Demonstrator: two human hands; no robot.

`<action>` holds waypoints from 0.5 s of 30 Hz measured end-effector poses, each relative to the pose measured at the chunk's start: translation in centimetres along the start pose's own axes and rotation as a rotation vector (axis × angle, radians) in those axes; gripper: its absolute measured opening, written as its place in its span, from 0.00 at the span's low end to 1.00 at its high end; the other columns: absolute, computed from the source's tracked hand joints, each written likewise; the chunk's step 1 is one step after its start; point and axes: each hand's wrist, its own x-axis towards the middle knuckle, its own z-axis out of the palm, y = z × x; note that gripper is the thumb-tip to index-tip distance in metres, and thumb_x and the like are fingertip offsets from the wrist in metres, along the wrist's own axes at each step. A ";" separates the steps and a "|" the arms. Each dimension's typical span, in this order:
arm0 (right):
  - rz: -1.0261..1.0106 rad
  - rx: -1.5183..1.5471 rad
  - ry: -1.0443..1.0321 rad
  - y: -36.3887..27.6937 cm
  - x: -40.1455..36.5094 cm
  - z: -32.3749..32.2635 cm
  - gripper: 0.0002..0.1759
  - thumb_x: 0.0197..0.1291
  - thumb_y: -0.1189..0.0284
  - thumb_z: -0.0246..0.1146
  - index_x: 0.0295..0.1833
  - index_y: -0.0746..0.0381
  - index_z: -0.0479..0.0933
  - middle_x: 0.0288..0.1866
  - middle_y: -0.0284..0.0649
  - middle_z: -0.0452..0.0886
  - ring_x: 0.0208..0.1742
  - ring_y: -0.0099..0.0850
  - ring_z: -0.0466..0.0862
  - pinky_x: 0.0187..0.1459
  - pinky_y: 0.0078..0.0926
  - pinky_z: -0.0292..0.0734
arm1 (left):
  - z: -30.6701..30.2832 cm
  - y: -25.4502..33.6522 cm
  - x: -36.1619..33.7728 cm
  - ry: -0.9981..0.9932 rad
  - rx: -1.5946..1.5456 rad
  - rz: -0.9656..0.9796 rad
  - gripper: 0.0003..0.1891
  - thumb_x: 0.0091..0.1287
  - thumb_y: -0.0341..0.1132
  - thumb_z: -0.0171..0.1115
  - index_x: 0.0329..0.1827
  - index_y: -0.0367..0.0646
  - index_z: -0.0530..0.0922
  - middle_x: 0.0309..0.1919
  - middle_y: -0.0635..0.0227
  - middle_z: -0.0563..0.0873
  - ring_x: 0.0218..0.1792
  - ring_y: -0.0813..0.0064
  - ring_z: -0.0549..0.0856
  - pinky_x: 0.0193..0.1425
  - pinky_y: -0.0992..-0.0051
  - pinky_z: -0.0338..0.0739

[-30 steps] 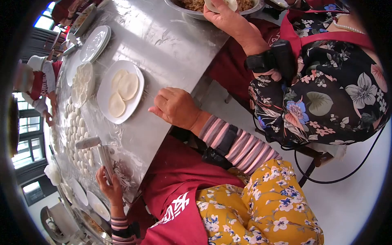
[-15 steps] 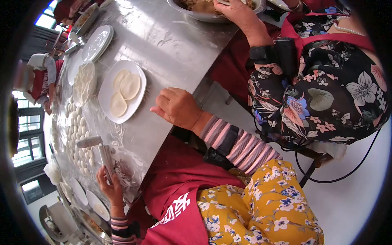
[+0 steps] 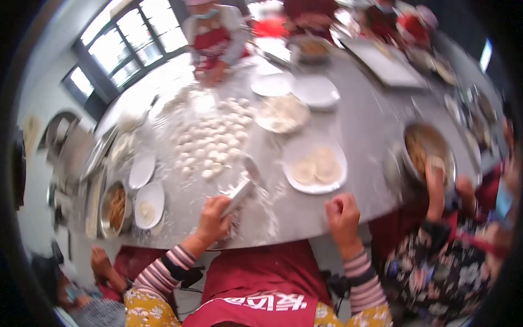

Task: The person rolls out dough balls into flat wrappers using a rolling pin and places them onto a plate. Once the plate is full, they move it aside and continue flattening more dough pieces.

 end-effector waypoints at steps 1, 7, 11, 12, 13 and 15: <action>-0.034 0.043 -0.137 -1.3 0.4 0.2 0.18 0.54 0.66 0.69 0.44 0.63 0.72 0.37 0.42 0.74 0.33 0.36 0.77 0.31 0.31 0.72 | 0.0 0.3 -0.2 0.027 -0.027 -0.012 0.22 0.48 0.24 0.62 0.49 0.39 0.73 0.48 0.51 0.76 0.52 0.49 0.74 0.57 0.59 0.70; -0.226 0.206 -0.277 -7.6 4.7 8.9 0.45 0.46 0.59 0.74 0.65 0.64 0.59 0.58 0.48 0.69 0.56 0.40 0.72 0.52 0.34 0.71 | -0.2 0.3 -0.8 0.053 -0.093 0.030 0.18 0.51 0.24 0.61 0.48 0.39 0.75 0.47 0.54 0.78 0.50 0.51 0.77 0.55 0.61 0.73; -0.046 0.466 -0.456 -5.2 6.3 13.8 0.30 0.54 0.71 0.67 0.60 0.64 0.64 0.46 0.40 0.74 0.45 0.29 0.75 0.46 0.27 0.72 | -1.9 -4.2 0.4 -0.190 -0.312 -0.174 0.16 0.56 0.32 0.63 0.47 0.39 0.76 0.44 0.54 0.80 0.48 0.56 0.79 0.54 0.62 0.74; 0.089 0.572 -0.577 -4.4 6.3 14.5 0.24 0.56 0.75 0.64 0.57 0.64 0.65 0.41 0.37 0.75 0.40 0.26 0.75 0.43 0.24 0.73 | -2.6 -6.2 1.3 -0.040 -0.179 -0.270 0.17 0.57 0.35 0.63 0.49 0.39 0.76 0.47 0.54 0.80 0.51 0.56 0.78 0.56 0.63 0.73; -0.010 0.478 -0.520 -5.5 6.4 14.2 0.16 0.58 0.82 0.57 0.51 0.64 0.67 0.34 0.34 0.74 0.34 0.23 0.73 0.40 0.19 0.72 | -3.4 -8.6 2.8 0.109 -0.046 -0.362 0.19 0.59 0.39 0.63 0.51 0.40 0.76 0.49 0.54 0.79 0.53 0.56 0.78 0.58 0.63 0.72; -0.002 0.503 -0.503 -5.9 5.5 13.5 0.14 0.58 0.81 0.57 0.51 0.64 0.67 0.34 0.34 0.74 0.35 0.23 0.74 0.40 0.20 0.72 | -3.4 -15.4 5.2 0.338 0.202 -0.458 0.25 0.58 0.48 0.62 0.58 0.47 0.74 0.57 0.56 0.76 0.59 0.58 0.73 0.64 0.63 0.64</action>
